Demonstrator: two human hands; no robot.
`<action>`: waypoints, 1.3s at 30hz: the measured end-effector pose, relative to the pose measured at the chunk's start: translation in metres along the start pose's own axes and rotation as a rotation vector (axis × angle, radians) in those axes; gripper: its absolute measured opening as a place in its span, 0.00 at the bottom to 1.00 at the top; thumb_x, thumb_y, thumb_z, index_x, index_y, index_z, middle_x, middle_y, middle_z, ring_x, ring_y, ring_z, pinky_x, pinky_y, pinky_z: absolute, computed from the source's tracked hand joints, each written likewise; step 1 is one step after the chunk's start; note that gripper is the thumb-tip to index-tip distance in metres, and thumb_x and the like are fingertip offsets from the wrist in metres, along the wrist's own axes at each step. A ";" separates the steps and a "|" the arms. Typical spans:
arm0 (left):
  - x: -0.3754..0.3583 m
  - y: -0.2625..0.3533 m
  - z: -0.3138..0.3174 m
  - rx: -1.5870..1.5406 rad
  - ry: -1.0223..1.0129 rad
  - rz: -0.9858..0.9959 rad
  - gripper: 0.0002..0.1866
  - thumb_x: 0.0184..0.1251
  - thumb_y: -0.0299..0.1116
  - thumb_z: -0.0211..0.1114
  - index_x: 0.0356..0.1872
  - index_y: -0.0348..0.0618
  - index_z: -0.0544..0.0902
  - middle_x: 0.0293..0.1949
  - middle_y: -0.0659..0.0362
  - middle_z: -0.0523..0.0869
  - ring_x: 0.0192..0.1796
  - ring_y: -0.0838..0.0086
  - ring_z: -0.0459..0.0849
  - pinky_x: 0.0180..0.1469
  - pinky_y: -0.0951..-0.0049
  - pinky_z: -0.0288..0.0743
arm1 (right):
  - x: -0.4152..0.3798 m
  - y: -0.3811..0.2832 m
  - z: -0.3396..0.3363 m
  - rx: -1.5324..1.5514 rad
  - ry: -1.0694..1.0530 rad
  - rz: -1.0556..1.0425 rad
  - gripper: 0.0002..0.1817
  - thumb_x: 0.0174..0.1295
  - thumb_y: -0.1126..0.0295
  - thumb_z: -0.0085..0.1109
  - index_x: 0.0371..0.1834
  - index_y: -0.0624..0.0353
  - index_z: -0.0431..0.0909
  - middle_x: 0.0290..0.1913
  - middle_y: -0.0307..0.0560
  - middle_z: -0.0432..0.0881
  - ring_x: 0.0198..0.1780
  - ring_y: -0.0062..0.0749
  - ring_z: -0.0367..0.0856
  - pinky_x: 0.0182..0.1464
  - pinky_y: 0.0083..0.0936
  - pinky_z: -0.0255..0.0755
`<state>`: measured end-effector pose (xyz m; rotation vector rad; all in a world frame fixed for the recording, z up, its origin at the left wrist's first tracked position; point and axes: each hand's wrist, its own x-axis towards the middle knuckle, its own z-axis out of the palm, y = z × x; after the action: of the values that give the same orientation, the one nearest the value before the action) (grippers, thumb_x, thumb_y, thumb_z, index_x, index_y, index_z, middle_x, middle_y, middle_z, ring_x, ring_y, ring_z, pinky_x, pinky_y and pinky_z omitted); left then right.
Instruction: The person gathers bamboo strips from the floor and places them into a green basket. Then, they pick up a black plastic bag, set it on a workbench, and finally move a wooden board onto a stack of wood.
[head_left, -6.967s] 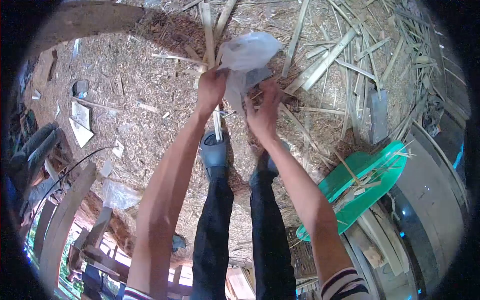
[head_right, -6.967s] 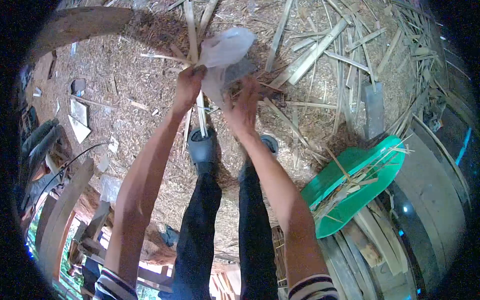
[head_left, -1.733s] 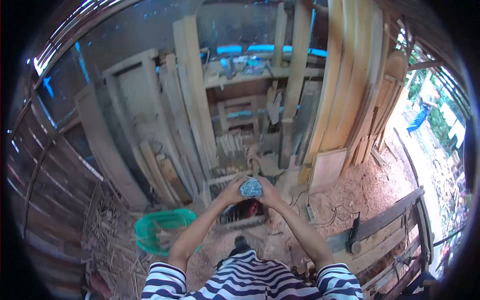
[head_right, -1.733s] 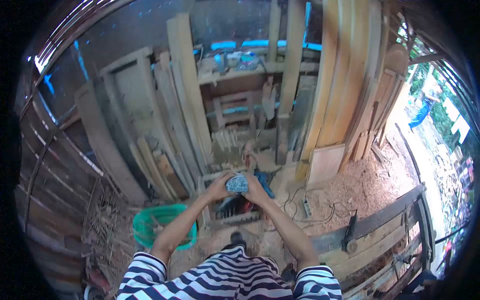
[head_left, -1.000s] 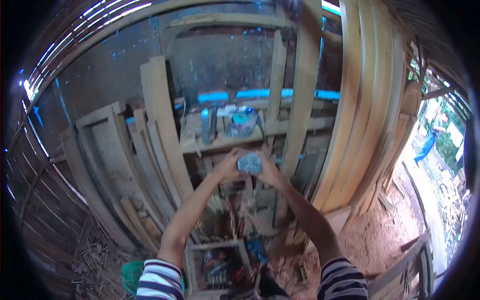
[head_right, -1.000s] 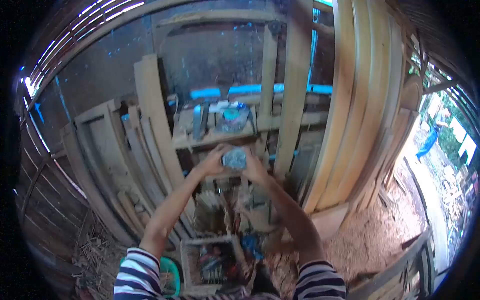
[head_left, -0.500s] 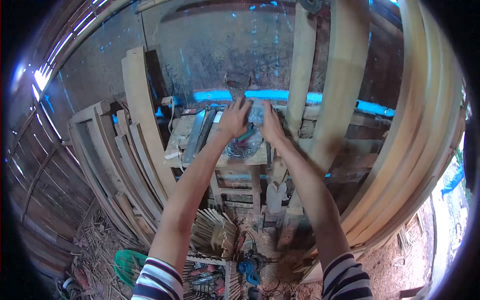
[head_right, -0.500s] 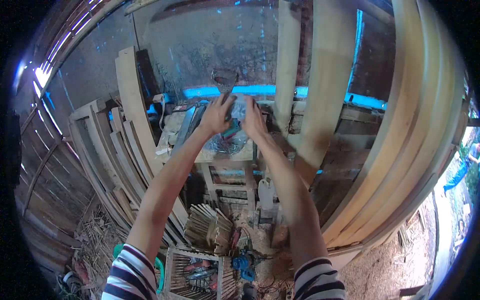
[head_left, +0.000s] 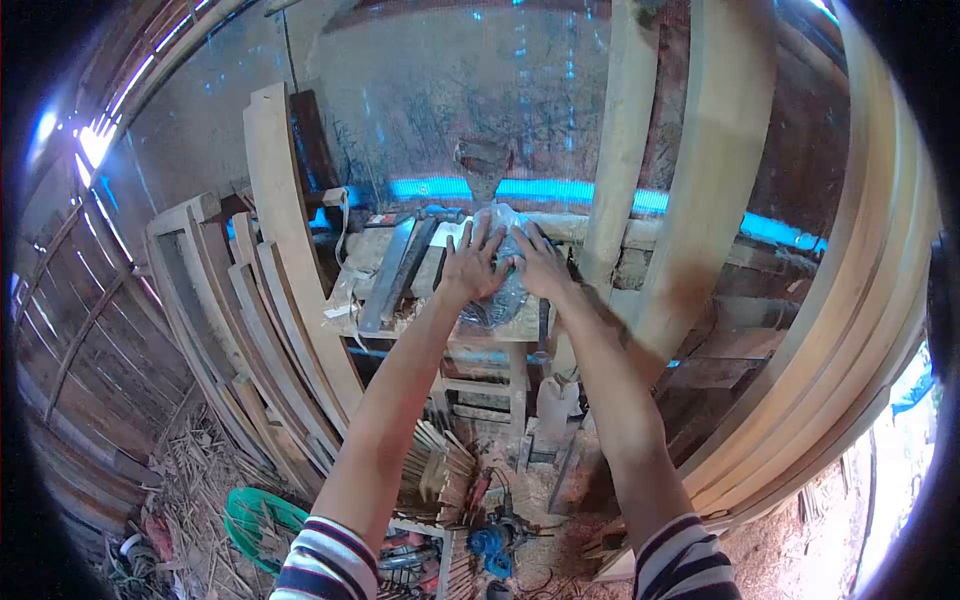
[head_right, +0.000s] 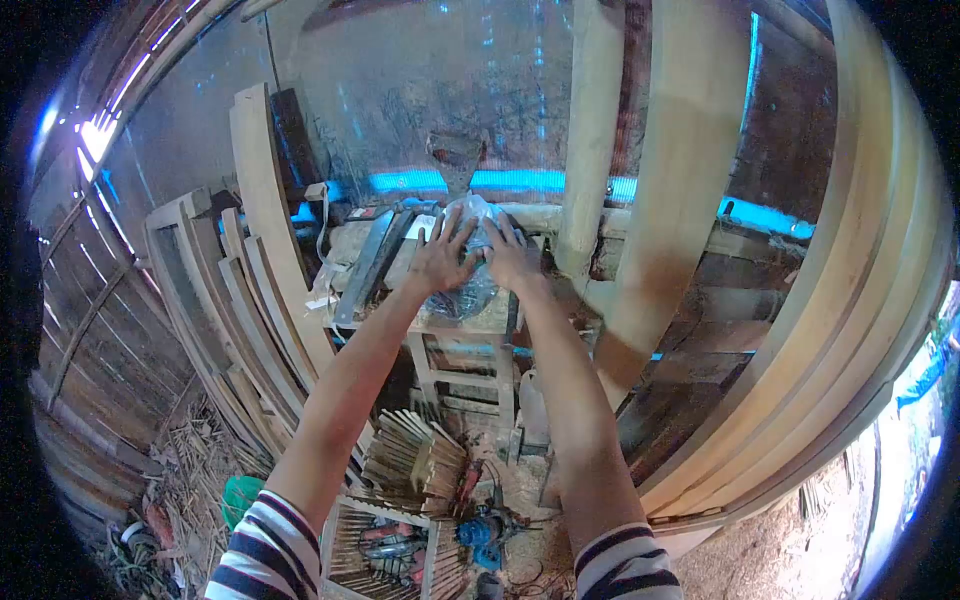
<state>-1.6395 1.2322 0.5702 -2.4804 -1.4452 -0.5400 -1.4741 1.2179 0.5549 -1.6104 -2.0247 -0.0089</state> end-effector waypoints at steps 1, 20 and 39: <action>-0.001 -0.001 0.000 0.002 0.001 0.002 0.36 0.66 0.60 0.43 0.72 0.58 0.53 0.74 0.54 0.45 0.74 0.51 0.47 0.69 0.40 0.44 | -0.001 -0.002 -0.002 0.015 0.005 0.012 0.31 0.67 0.62 0.45 0.72 0.45 0.49 0.74 0.49 0.48 0.70 0.53 0.55 0.67 0.48 0.53; -0.227 0.028 -0.068 -0.558 0.364 0.014 0.27 0.64 0.38 0.61 0.61 0.35 0.67 0.62 0.42 0.68 0.65 0.48 0.65 0.66 0.57 0.57 | -0.178 -0.075 -0.020 0.369 0.503 0.258 0.29 0.59 0.76 0.50 0.66 0.54 0.61 0.64 0.61 0.64 0.65 0.57 0.62 0.64 0.41 0.59; -0.979 -0.174 0.111 -0.999 -1.291 -0.227 0.19 0.63 0.41 0.59 0.48 0.37 0.78 0.44 0.46 0.83 0.48 0.58 0.81 0.48 0.63 0.74 | -0.909 -0.510 0.119 -0.025 0.122 1.359 0.29 0.55 0.77 0.45 0.64 0.52 0.64 0.62 0.70 0.63 0.57 0.63 0.70 0.56 0.47 0.68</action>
<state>-2.2082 0.5849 0.0609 -3.7653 -2.2247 0.7261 -1.8625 0.2954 0.2404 -2.5602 -0.5251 0.3461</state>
